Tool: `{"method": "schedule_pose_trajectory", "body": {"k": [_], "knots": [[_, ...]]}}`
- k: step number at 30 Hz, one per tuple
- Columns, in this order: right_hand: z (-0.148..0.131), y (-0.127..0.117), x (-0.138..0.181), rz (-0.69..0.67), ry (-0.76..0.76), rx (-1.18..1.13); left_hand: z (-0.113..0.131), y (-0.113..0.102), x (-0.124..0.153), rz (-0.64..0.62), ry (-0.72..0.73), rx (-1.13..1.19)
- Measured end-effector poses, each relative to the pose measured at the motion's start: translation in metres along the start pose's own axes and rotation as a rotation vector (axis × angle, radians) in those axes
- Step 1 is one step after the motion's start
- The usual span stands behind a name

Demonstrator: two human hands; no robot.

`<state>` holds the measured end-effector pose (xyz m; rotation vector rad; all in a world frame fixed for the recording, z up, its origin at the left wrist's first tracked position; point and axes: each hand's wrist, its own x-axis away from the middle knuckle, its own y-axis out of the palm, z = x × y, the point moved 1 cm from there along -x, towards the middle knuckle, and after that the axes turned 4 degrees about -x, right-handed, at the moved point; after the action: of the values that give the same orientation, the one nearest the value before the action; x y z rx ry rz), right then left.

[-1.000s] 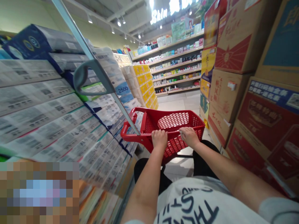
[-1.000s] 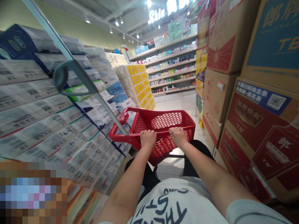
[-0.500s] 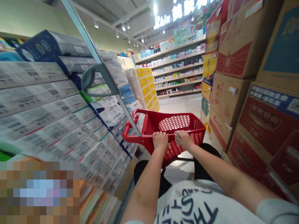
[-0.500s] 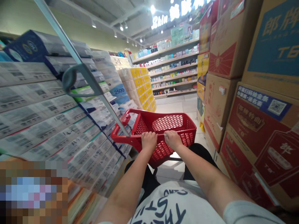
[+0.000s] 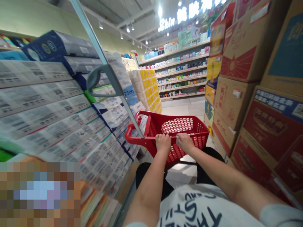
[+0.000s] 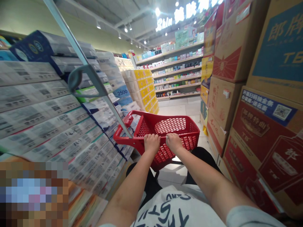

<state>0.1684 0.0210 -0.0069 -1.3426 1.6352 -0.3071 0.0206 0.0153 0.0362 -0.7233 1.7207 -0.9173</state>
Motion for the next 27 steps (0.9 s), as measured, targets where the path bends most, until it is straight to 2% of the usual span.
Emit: {"method": "schedule_pose_trajectory", "body": {"k": [2, 5, 8, 12, 15, 18, 22, 25, 27], "knots": [[-0.012, 0.006, -0.004, -0.012, 0.017, 0.008, 0.0, 0.0, 0.0, -0.002, -0.005, -0.003], [-0.022, 0.011, -0.006, -0.056, -0.078, -0.047, -0.002, 0.001, 0.001, 0.007, 0.02, -0.007], [-0.008, 0.005, -0.002, -0.06, -0.155, -0.086, -0.003, 0.001, 0.003, 0.014, 0.031, -0.008], [0.015, -0.004, 0.006, 0.01, -0.092, -0.046, -0.002, 0.003, 0.002, 0.019, 0.012, -0.003], [0.012, -0.002, 0.008, 0.056, -0.037, 0.007, -0.001, 0.003, 0.001, 0.017, 0.001, 0.003], [0.009, 0.003, 0.01, 0.087, -0.081, -0.019, -0.002, 0.003, 0.001, 0.018, 0.008, 0.007], [0.04, -0.001, 0.021, 0.122, -0.154, -0.082, -0.002, 0.002, 0.001, 0.007, 0.013, -0.002], [0.069, -0.01, 0.03, 0.278, -0.037, -0.11, 0.0, 0.002, 0.0, -0.006, 0.004, -0.003], [0.073, -0.013, 0.034, 0.411, 0.08, -0.123, 0.001, 0.001, -0.001, -0.01, -0.006, -0.009]]}}
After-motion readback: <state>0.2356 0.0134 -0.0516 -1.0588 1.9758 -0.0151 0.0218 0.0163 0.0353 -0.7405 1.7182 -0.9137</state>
